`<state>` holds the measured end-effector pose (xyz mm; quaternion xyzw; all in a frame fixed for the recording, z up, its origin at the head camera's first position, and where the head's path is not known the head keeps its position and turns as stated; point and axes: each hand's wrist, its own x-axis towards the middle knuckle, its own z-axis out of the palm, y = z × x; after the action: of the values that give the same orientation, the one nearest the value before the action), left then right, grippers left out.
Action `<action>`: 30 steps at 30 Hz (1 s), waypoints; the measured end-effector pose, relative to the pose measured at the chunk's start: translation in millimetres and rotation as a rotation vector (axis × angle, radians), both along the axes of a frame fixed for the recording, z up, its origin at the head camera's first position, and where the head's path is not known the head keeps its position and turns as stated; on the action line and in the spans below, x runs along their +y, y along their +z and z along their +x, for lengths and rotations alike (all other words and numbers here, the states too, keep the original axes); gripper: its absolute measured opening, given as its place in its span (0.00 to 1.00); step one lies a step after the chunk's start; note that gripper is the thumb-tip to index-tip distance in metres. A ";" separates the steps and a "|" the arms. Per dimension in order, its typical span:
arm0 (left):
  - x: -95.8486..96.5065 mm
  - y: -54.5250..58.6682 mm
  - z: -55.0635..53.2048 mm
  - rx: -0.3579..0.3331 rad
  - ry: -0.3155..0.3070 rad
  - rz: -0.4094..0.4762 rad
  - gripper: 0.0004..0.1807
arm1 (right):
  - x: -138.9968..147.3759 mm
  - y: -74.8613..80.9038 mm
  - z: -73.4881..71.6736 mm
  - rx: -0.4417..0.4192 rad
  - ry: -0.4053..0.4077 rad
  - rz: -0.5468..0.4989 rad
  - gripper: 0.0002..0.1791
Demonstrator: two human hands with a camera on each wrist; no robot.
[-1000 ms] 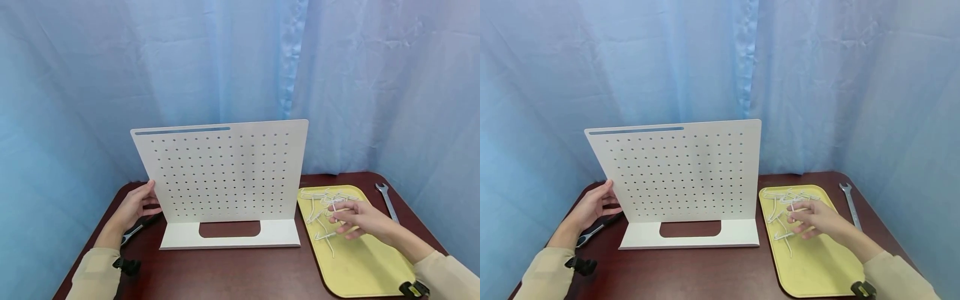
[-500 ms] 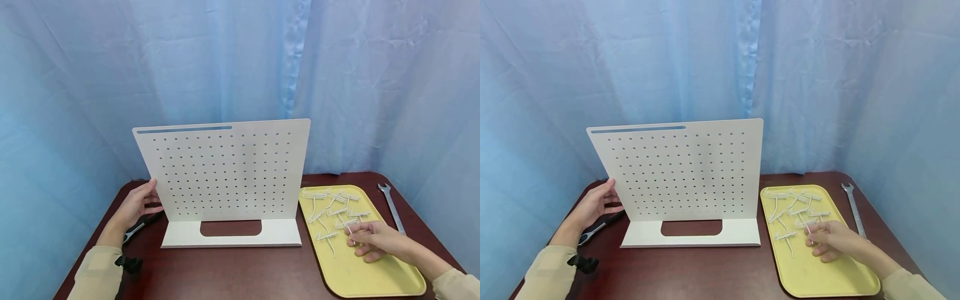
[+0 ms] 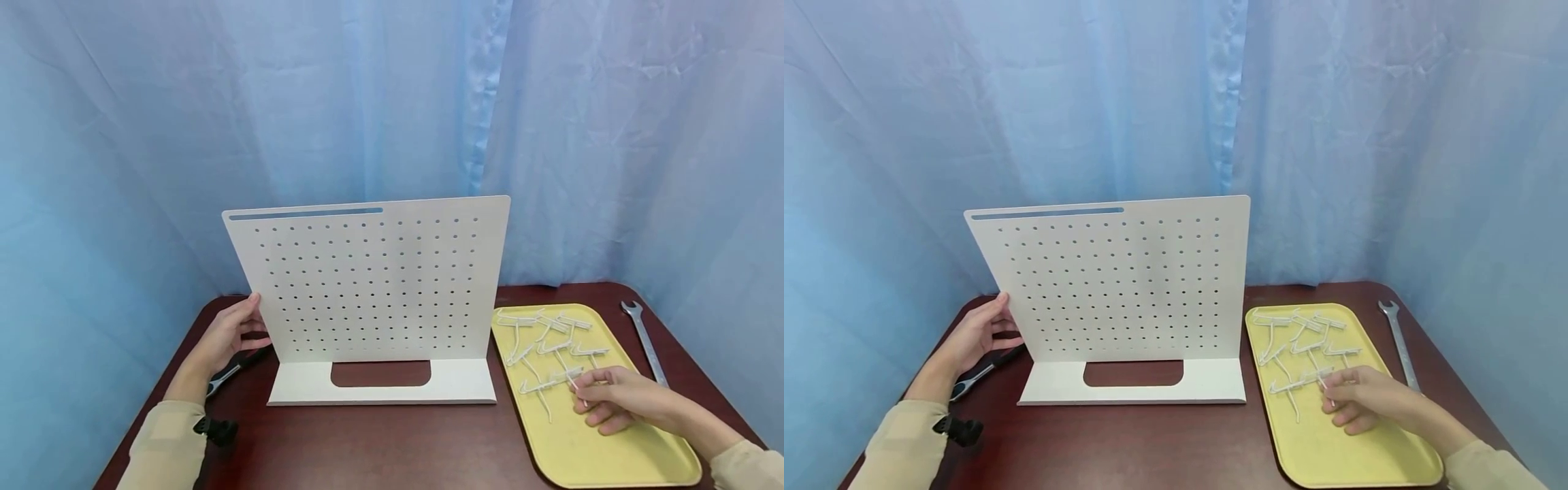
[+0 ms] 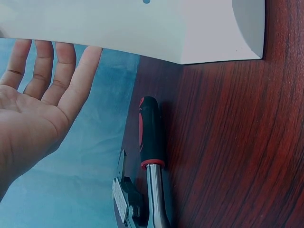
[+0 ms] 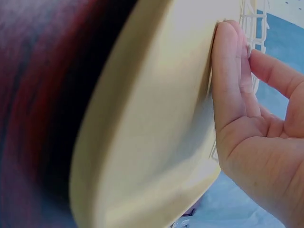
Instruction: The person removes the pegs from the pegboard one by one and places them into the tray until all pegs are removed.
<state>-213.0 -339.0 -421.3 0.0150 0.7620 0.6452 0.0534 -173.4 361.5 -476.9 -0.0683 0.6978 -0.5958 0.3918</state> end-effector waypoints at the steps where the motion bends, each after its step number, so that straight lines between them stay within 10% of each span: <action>1: 0.2 -0.1 0.1 -0.001 0.002 0.000 0.25 | 0.1 0.1 0.0 0.000 0.005 -0.001 0.13; 30: 2.5 2.7 0.6 -0.011 0.017 0.005 0.28 | 9.3 -0.2 -1.7 -0.072 0.075 -0.073 0.18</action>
<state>-212.4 -336.5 -418.5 0.0050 0.7602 0.6475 0.0519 -175.1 370.8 -477.1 -0.0869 0.6580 -0.6077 0.4360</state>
